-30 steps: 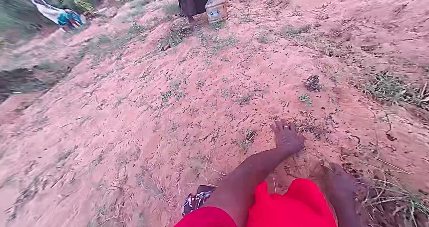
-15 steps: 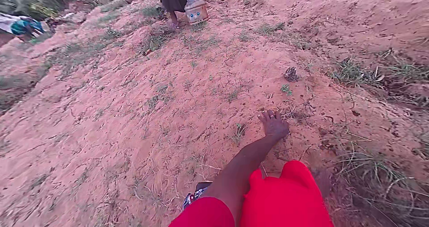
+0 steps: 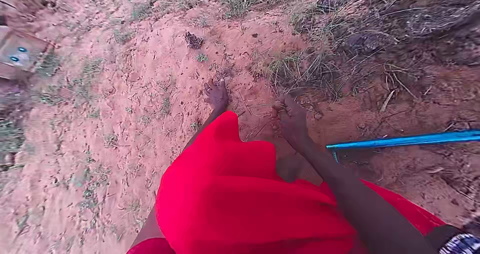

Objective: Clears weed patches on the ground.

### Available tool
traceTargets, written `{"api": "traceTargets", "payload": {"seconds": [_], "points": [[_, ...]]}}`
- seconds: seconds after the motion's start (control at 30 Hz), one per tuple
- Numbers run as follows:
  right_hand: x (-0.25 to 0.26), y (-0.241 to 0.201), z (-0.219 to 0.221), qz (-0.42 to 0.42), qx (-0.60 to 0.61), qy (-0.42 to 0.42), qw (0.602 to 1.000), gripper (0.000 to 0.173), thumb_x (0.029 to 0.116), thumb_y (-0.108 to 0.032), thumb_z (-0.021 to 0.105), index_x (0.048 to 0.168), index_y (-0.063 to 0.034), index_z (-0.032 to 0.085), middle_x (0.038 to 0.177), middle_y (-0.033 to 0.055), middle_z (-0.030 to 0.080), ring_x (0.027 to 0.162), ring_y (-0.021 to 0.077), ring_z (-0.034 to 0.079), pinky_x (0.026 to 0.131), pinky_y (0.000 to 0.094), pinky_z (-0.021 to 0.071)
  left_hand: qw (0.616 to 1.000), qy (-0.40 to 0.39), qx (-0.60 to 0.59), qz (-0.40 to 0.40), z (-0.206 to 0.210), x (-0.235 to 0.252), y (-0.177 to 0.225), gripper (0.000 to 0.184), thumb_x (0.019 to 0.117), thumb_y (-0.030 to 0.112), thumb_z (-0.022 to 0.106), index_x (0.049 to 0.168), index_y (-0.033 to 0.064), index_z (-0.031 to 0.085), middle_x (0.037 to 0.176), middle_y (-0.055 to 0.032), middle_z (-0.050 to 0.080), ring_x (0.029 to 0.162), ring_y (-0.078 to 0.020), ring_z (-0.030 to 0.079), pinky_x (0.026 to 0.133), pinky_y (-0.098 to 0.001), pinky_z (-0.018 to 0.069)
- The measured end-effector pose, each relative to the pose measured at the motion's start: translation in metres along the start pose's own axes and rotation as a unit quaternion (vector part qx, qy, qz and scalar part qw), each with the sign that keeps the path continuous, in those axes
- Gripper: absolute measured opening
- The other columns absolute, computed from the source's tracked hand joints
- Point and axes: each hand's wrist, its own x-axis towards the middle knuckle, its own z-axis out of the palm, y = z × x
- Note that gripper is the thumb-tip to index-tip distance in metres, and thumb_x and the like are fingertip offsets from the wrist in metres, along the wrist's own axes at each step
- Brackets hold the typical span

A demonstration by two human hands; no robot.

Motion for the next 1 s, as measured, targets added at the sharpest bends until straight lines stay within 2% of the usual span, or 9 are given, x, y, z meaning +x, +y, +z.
{"api": "traceTargets", "payload": {"seconds": [0.13, 0.3, 0.4, 0.47, 0.53, 0.63, 0.7, 0.83, 1.0], "points": [[0.030, 0.009, -0.078, -0.014, 0.062, 0.144, 0.988, 0.023, 0.1099, -0.015, 0.042, 0.107, 0.0010, 0.058, 0.079, -0.0032, 0.061, 0.069, 0.0025, 0.059, 0.070, 0.0251, 0.0533, 0.984, 0.005, -0.041, 0.175, -0.002, -0.035, 0.021, 0.062, 0.1070, 0.048, 0.035, 0.159, 0.0143, 0.037, 0.168, -0.0185, 0.024, 0.157, -0.0400, 0.014, 0.118, -0.0736, 0.0058], [0.043, 0.038, -0.151, -0.047, 0.177, 0.302, 0.935, 0.023, 0.1136, -0.019, 0.029, 0.104, -0.0091, 0.047, 0.076, -0.0072, 0.055, 0.067, 0.0068, 0.063, 0.075, 0.0318, 0.0609, 0.896, -0.148, -0.029, 0.418, 0.012, -0.089, 0.055, 0.062, 0.1039, 0.052, 0.045, 0.153, 0.0135, 0.047, 0.164, -0.0129, 0.036, 0.155, -0.0336, 0.026, 0.121, -0.0713, 0.0089], [0.046, 0.052, -0.177, -0.057, 0.230, 0.398, 0.886, 0.025, 0.1145, -0.020, 0.026, 0.103, -0.0106, 0.046, 0.069, -0.0046, 0.048, 0.054, 0.0105, 0.056, 0.059, 0.0332, 0.0612, 0.850, -0.256, 0.020, 0.460, 0.027, -0.108, 0.081, 0.060, 0.1033, 0.039, 0.056, 0.154, 0.0087, 0.044, 0.163, -0.0144, 0.038, 0.154, -0.0323, 0.029, 0.123, -0.0642, 0.0178], [0.049, 0.069, -0.187, -0.034, 0.234, 0.452, 0.860, 0.023, 0.1148, -0.023, 0.029, 0.106, -0.0117, 0.048, 0.073, -0.0049, 0.045, 0.053, 0.0061, 0.047, 0.051, 0.0234, 0.0485, 0.835, -0.310, 0.095, 0.444, 0.037, -0.120, 0.099, 0.065, 0.1042, 0.042, 0.054, 0.159, 0.0117, 0.036, 0.160, -0.0156, 0.041, 0.151, -0.0341, 0.035, 0.121, -0.0684, 0.0177], [0.051, 0.084, -0.181, 0.007, 0.209, 0.471, 0.857, 0.021, 0.1129, -0.029, 0.039, 0.104, -0.0134, 0.051, 0.078, -0.0058, 0.048, 0.058, 0.0029, 0.047, 0.054, 0.0211, 0.0459, 0.833, -0.338, 0.170, 0.404, 0.045, -0.131, 0.106, 0.079, 0.1020, 0.047, 0.056, 0.165, 0.0174, 0.020, 0.164, -0.0124, 0.038, 0.154, -0.0335, 0.029, 0.120, -0.0729, 0.0025], [0.048, 0.105, -0.147, 0.088, 0.110, 0.339, 0.930, 0.043, 0.0942, -0.030, 0.074, 0.122, -0.0036, 0.055, 0.103, 0.0023, 0.059, 0.087, 0.0055, 0.059, 0.083, 0.0267, 0.0527, 0.842, -0.292, 0.190, 0.412, 0.053, -0.133, 0.085, 0.092, 0.0937, 0.050, 0.066, 0.166, 0.0206, 0.016, 0.169, -0.0089, 0.028, 0.157, -0.0332, 0.021, 0.118, -0.0762, 0.0032], [0.048, 0.110, -0.108, 0.156, 0.033, 0.195, 0.968, 0.053, 0.0854, -0.022, 0.083, 0.127, 0.0019, 0.061, 0.106, 0.0134, 0.062, 0.092, 0.0178, 0.057, 0.087, 0.0406, 0.0495, 0.845, -0.263, 0.185, 0.428, 0.052, -0.122, 0.062, 0.091, 0.0962, 0.060, 0.058, 0.166, 0.0174, 0.019, 0.170, -0.0109, 0.024, 0.159, -0.0346, 0.013, 0.118, -0.0754, -0.0012], [0.055, 0.104, -0.024, 0.221, -0.128, -0.044, 0.966, 0.023, 0.0977, -0.018, 0.069, 0.113, -0.0016, 0.073, 0.111, 0.0234, 0.071, 0.108, 0.0384, 0.066, 0.094, 0.0587, 0.0491, 0.849, -0.227, 0.222, 0.421, 0.035, -0.092, 0.029, 0.079, 0.1013, 0.063, 0.042, 0.164, 0.0188, 0.027, 0.171, -0.0065, 0.023, 0.159, -0.0331, 0.011, 0.116, -0.0773, -0.0049], [0.085, 0.102, 0.022, 0.264, -0.280, -0.065, 0.921, 0.052, 0.1052, -0.012, 0.046, 0.155, -0.0019, 0.037, 0.127, 0.0318, 0.063, 0.117, 0.0481, 0.064, 0.094, 0.0630, 0.0526, 0.902, -0.142, 0.221, 0.343, 0.014, -0.063, -0.010, 0.077, 0.0990, 0.070, 0.038, 0.161, 0.0249, 0.034, 0.171, -0.0090, 0.023, 0.159, -0.0336, 0.014, 0.123, -0.0667, 0.0058]]}}
